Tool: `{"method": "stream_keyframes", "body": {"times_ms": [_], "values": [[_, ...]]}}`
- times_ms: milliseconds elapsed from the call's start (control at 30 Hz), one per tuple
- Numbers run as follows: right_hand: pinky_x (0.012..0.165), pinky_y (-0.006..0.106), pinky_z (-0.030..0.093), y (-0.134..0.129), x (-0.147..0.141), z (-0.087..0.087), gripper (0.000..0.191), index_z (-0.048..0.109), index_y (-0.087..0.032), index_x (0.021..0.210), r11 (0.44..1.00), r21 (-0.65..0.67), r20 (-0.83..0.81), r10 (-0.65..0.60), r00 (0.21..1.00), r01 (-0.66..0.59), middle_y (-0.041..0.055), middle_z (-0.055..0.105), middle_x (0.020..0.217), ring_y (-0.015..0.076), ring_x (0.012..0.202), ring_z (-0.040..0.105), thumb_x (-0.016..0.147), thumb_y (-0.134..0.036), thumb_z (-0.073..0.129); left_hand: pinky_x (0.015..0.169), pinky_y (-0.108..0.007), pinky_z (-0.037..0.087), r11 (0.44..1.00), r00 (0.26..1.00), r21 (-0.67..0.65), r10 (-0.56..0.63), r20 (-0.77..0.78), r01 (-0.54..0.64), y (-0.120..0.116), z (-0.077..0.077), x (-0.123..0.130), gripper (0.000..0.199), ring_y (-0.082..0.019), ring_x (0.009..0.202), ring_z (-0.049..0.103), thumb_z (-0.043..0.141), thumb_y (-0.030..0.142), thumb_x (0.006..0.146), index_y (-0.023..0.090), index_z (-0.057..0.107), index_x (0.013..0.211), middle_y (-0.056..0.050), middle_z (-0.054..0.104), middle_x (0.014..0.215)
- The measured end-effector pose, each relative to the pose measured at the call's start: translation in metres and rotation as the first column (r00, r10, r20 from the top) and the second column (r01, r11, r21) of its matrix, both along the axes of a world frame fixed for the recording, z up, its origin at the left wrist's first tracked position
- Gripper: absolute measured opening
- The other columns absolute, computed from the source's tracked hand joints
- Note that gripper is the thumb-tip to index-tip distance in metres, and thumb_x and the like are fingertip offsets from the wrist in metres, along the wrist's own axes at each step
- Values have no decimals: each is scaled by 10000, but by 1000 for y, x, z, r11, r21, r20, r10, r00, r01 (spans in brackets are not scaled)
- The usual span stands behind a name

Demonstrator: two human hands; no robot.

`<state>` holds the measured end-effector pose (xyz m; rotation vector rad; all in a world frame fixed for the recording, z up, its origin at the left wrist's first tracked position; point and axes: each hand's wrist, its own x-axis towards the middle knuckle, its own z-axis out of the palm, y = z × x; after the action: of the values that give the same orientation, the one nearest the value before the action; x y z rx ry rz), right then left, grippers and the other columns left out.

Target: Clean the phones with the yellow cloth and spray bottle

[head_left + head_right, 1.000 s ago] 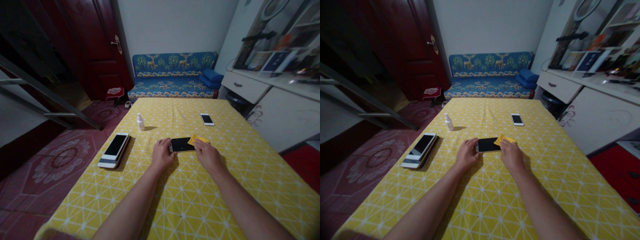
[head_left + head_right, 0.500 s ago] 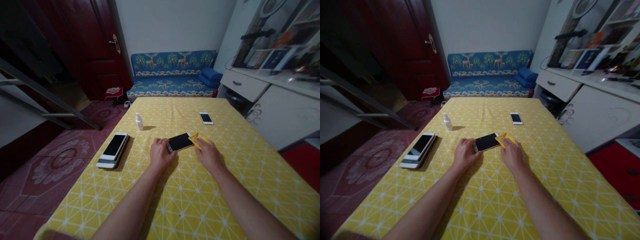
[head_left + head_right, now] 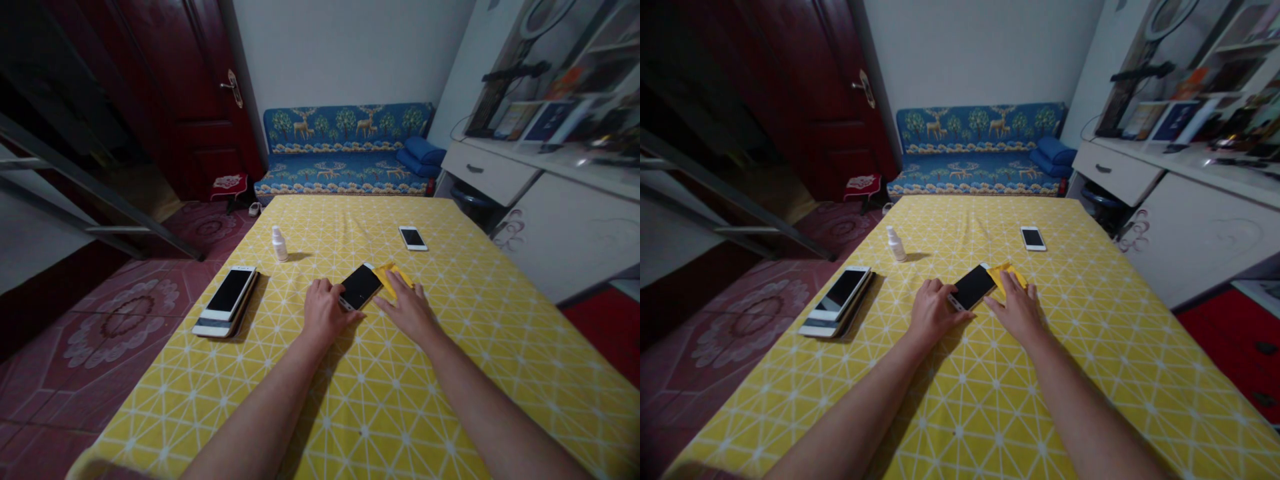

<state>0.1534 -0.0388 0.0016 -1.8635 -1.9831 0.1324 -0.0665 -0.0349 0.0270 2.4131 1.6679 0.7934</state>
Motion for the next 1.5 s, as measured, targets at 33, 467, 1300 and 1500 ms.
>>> {"method": "stream_keyframes", "body": {"times_ms": [33,467,1300,1500], "values": [[1144,647,223,0,-1,0,703,331,-173,1512,1000,-9,5,11,1000,-11,210,423,1527,357,1435,359,916,-487,530,840,-442,485,1000,1000,-3,-9,-5,9,0,0,1,667,-310,944,576,813,654,598,158,739,1037,-118,637,907],[1162,648,174,4,2,0,638,342,-193,1520,1000,-27,-44,10,999,-11,190,405,1542,339,1449,338,957,-475,446,961,-454,460,953,952,-6,-304,43,304,3,-4,-2,474,-303,1059,632,859,468,651,204,769,1034,-132,711,1118],[1172,612,228,-7,-8,11,577,491,-296,1432,980,65,-140,193,971,-186,87,635,1354,294,1265,579,875,-372,618,1139,-582,327,963,948,-39,-256,191,268,9,-19,2,644,-343,1317,530,805,505,716,173,645,1243,-194,599,1366],[1209,602,169,-9,-12,19,427,630,-257,1290,973,60,-189,231,954,-223,73,680,1281,264,1224,618,871,-341,619,1143,-590,325,971,958,-64,-212,194,228,9,-19,2,592,-341,1321,527,820,429,719,168,651,1223,-207,582,1381]]}}
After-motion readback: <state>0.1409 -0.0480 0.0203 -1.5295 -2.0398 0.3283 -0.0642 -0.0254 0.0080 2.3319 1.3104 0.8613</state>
